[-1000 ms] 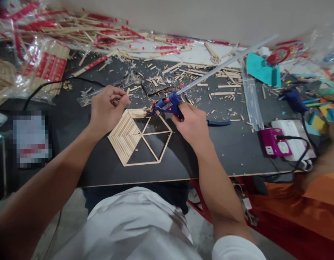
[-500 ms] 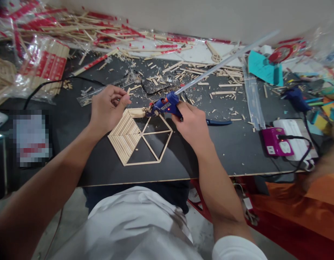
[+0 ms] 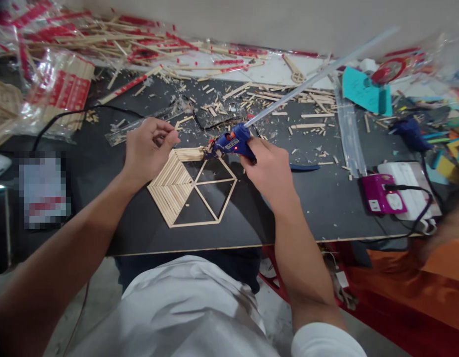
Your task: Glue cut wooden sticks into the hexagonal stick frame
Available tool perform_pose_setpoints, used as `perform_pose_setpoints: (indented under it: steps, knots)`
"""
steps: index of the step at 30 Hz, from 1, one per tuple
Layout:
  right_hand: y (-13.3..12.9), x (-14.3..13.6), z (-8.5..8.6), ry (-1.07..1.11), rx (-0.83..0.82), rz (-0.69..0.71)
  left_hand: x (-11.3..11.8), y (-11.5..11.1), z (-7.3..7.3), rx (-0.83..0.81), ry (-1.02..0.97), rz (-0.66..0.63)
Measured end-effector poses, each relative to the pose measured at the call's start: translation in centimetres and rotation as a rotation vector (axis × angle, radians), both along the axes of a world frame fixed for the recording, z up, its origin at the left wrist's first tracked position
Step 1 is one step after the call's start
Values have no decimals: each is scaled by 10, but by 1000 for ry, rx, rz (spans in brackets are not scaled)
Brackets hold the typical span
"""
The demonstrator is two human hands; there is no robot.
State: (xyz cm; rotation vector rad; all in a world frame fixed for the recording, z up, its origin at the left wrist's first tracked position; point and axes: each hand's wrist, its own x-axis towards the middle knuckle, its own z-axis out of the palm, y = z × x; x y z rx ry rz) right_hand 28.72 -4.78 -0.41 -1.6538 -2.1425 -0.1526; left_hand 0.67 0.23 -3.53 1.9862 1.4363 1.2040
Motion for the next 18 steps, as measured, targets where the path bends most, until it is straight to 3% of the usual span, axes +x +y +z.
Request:
perform_pose_setpoints:
  steps: [18]
  knots:
    - [-1, 3, 10, 63, -90, -41, 1, -3, 2, -34, 72, 15]
